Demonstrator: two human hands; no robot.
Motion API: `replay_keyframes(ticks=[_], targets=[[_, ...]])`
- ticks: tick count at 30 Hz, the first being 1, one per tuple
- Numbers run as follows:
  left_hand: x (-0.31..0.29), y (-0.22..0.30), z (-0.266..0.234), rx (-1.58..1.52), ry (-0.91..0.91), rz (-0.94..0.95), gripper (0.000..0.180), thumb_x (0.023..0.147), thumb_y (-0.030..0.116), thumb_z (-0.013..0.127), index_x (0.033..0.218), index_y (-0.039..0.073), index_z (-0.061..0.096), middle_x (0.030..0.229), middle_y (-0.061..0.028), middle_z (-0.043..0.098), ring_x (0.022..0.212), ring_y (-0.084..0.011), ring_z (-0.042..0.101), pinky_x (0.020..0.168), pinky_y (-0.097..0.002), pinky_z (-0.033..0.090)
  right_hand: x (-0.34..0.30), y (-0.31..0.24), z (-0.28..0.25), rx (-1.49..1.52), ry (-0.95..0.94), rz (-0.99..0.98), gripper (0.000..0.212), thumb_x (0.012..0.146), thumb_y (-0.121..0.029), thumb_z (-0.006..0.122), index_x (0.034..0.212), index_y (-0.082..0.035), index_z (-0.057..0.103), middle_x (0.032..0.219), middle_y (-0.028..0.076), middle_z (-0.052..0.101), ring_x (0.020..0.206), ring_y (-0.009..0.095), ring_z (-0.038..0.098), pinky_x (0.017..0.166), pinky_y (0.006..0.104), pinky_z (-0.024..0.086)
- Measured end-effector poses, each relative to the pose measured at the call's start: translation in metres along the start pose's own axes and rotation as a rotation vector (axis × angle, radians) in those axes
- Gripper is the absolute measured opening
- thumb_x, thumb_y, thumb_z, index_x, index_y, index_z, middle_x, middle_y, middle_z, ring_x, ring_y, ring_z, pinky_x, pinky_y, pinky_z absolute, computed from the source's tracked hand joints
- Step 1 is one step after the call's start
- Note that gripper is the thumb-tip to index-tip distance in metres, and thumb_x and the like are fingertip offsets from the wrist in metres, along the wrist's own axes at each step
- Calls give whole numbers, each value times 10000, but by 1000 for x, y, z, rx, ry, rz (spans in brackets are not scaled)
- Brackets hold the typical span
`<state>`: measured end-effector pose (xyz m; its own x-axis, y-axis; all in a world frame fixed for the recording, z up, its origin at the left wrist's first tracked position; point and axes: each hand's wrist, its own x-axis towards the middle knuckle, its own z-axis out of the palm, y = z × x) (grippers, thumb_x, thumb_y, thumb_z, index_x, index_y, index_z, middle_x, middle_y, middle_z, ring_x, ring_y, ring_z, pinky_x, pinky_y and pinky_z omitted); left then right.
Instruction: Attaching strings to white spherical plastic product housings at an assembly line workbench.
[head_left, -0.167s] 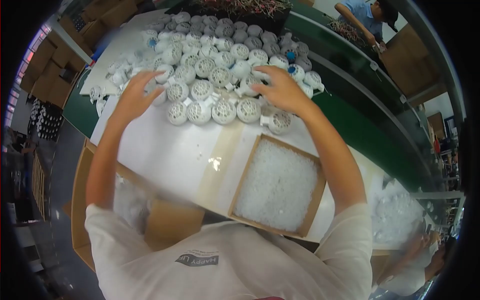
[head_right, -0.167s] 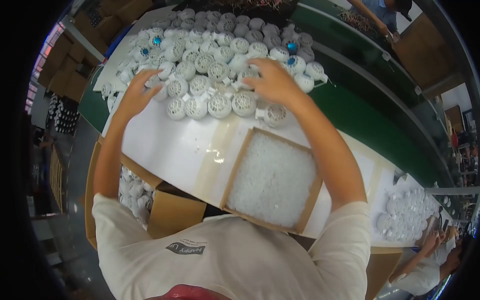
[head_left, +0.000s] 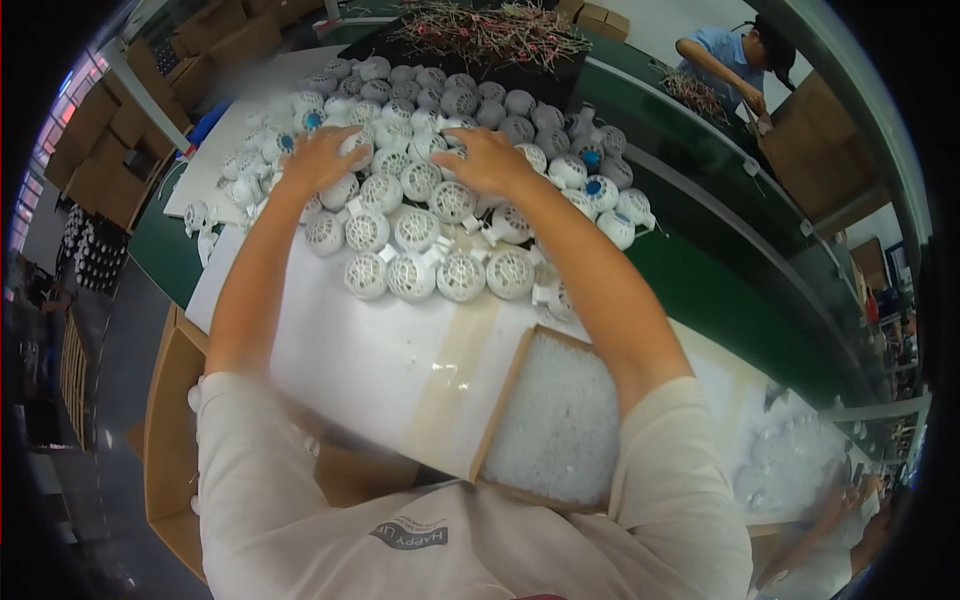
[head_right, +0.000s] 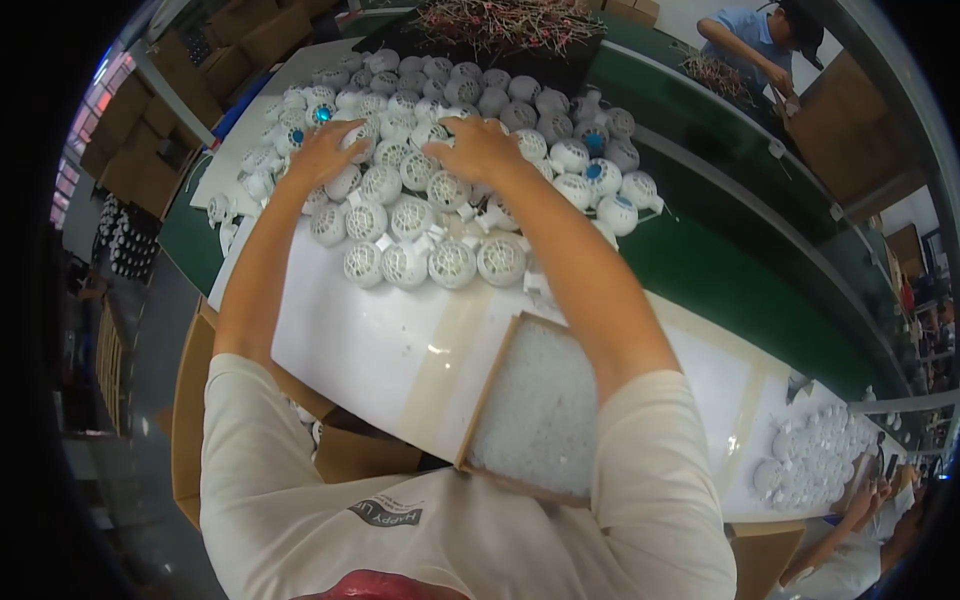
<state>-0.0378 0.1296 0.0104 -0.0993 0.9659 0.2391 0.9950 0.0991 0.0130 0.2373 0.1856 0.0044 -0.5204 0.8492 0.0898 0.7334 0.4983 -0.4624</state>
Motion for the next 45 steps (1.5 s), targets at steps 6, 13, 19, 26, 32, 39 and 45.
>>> replay_keyframes(ticks=[6,13,19,26,32,39,45], targets=[[69,-41,45,-273,-184,-82,555,894,622,556,1335,287,590,1401,-145,546,1335,-391,448,1070,-599,346,106,-11,49,-178,128,180,650,837,-605,643,1399,-291,546,1505,109,440,1311,317,495,1086,583,317],[8,-67,41,-434,-96,3,409,904,447,633,1171,141,684,1258,-146,631,1206,-320,551,1013,-418,422,118,-45,88,-134,144,-187,480,881,-550,620,1215,-207,658,1254,101,582,1147,291,583,948,542,397],[10,-136,33,-629,195,-76,313,915,381,629,1090,134,708,1197,-85,664,1198,-279,561,967,-410,457,96,-102,109,-178,124,-325,393,903,-475,621,1126,-162,704,1194,103,627,1070,288,597,926,471,427],[110,-292,45,-136,180,-532,514,867,522,598,1303,255,640,1471,-99,483,1326,-331,487,1084,-501,393,162,-142,115,-49,158,-323,392,886,-478,636,1120,-174,716,1338,116,576,1121,304,553,967,484,413],[167,-335,83,-83,35,-537,555,849,545,566,1345,299,616,1556,-106,363,1340,-380,472,1123,-499,360,223,-144,157,-155,178,-266,335,886,-461,640,1064,-193,732,1309,121,560,1238,323,481,1021,563,380],[124,-299,78,-225,31,-332,483,868,544,577,1275,295,653,1438,-144,443,1234,-369,562,1059,-443,431,215,-152,159,-60,-23,-259,275,864,-390,641,1029,-199,751,1246,127,559,1265,320,460,1049,567,352],[45,-283,37,-181,37,-428,451,868,507,597,1240,261,664,1377,-144,472,1176,-361,593,1015,-442,458,160,-184,159,-144,19,-489,238,834,-295,617,982,-156,741,1215,114,602,1180,298,525,975,518,405]])
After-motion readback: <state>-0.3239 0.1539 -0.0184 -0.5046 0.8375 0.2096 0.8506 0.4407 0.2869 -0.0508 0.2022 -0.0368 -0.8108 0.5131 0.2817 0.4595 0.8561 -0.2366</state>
